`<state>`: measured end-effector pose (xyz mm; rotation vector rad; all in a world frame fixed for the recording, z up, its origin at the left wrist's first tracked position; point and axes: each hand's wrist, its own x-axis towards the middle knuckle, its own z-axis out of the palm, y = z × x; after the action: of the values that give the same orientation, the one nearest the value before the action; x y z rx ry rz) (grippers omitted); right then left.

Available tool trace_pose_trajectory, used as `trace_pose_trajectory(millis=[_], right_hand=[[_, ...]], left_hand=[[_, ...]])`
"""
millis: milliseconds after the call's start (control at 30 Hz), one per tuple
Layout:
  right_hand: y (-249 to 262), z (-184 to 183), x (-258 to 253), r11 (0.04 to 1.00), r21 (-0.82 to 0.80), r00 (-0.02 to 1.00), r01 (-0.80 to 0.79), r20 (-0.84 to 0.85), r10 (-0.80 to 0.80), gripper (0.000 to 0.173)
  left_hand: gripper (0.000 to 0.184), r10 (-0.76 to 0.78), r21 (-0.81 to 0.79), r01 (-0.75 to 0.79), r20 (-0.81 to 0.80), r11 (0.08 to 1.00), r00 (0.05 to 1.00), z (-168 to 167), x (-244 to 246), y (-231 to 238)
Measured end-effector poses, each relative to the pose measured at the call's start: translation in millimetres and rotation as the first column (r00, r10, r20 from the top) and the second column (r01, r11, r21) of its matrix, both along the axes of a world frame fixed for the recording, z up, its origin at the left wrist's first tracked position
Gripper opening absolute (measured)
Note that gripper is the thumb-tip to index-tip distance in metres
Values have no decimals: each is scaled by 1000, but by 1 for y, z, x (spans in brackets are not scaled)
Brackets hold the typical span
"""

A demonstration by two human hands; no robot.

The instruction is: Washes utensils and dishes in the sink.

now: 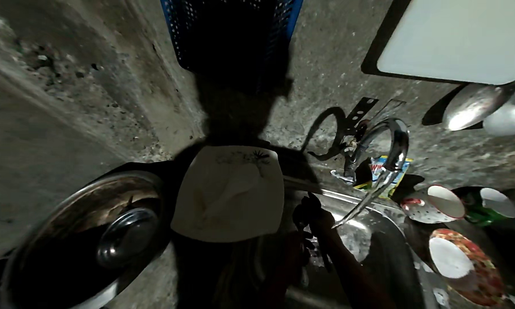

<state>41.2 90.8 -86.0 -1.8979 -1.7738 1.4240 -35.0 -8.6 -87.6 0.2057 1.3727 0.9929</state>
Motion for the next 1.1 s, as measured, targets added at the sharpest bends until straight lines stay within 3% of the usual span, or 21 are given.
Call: trace_pose_trajectory(millis=[133, 233, 333, 467, 600, 733, 800, 900, 1033, 1100], right_hand=[[-11, 6, 7, 996, -33, 974, 82, -211, -87, 31], [-10, -3, 8, 967, -176, 874, 185, -419, -244, 17], [-8, -16, 10, 974, -97, 909, 207, -350, -228, 19], [-10, -3, 7, 996, 44, 994, 79, -80, -76, 26], [-10, -5, 3, 995, 57, 991, 87, -111, -81, 23], [-9, -1, 3, 998, 42, 996, 55, -73, -52, 45], [-10, -1, 2, 995, 93, 998, 39, -62, -33, 46], [-11, -2, 3, 982, 182, 995, 48, -96, -31, 36], [-14, -4, 6, 999, 41, 972, 19, -234, -9, 53], [-6, -9, 4, 998, 45, 990, -50, -133, 56, 46]], left_hand=[[37, 13, 34, -9, -114, 999, 993, -5, -1, -2], [45, -37, -3, 37, -182, 999, 983, 5, -4, 0], [48, 2, -56, -6, -86, 998, 996, 6, -3, 4], [45, 97, 10, -97, 42, 995, 994, -21, 5, 0], [39, 239, -7, -240, 145, 971, 960, -1, 0, -4], [24, 257, 16, -267, 223, 964, 940, -5, -4, -5], [19, 270, 2, -281, 273, 960, 923, -7, -3, -3], [21, 279, -8, -284, 220, 959, 935, -6, 0, -5], [26, 204, -56, -203, 26, 978, 979, 8, 1, -5], [33, 102, -69, -111, -114, 991, 988, 11, 6, -4]])
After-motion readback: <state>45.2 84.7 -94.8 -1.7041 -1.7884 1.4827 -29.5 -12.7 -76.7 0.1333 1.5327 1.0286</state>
